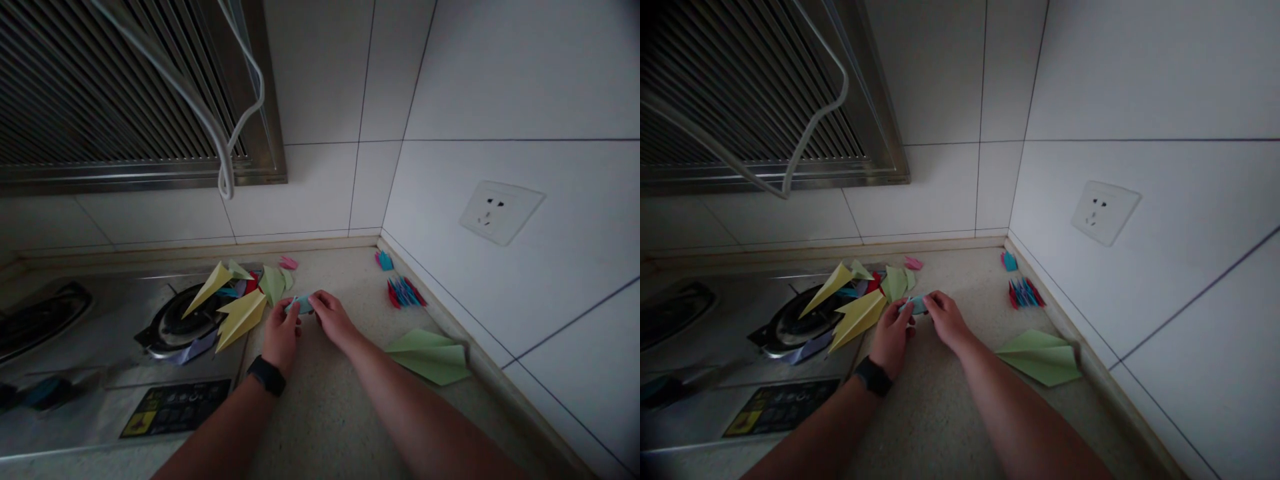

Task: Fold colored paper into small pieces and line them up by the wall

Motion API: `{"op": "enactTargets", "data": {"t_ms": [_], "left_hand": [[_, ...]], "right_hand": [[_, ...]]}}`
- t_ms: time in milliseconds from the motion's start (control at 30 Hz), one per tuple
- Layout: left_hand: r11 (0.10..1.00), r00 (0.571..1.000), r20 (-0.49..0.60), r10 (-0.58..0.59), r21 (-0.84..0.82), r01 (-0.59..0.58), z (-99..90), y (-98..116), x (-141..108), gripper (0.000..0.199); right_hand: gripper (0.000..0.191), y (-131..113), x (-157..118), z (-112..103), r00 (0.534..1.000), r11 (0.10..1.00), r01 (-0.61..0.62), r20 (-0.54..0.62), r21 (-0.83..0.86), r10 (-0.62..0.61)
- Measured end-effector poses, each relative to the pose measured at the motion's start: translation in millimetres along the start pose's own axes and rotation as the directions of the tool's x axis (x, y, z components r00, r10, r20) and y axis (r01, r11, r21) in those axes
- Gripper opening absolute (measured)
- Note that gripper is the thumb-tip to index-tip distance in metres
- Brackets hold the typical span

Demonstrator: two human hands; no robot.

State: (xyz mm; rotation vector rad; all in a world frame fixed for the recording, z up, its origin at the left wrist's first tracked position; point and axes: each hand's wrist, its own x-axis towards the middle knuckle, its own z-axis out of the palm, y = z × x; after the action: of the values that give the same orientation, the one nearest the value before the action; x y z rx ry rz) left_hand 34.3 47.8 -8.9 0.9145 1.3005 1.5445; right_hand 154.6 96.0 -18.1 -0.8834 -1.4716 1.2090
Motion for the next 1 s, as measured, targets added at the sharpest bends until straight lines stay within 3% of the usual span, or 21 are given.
{"op": "enactTargets", "data": {"t_ms": [167,400,600,833,1000], "left_hand": [[0.996,0.995,0.077,0.064,0.055,-0.068,3.2,-1.5,1.8,0.044],[0.999,0.984,0.17,0.048,0.017,-0.051,9.8,3.9,-1.6,0.036],[0.994,0.978,0.186,0.095,0.035,-0.103,11.6,1.1,-3.6,0.034],[0.991,0.984,0.144,0.106,0.072,-0.117,8.9,-6.7,0.7,0.038],[0.989,0.985,0.143,0.1,0.091,-0.114,7.6,-5.1,1.1,0.038]], "right_hand": [[0.028,1.9,1.3,-1.5,0.996,0.993,-0.045,-0.067,0.108,0.053],[0.029,-2.5,3.6,-4.3,0.982,0.941,-0.101,-0.119,0.324,0.146],[0.029,-2.6,2.3,-6.3,0.987,0.963,-0.081,-0.116,0.258,0.114],[0.025,-6.2,0.4,-8.4,0.999,0.999,-0.02,-0.036,0.039,0.021],[0.028,-8.5,-0.7,-6.6,0.998,0.997,-0.029,-0.045,0.072,0.032]]}}
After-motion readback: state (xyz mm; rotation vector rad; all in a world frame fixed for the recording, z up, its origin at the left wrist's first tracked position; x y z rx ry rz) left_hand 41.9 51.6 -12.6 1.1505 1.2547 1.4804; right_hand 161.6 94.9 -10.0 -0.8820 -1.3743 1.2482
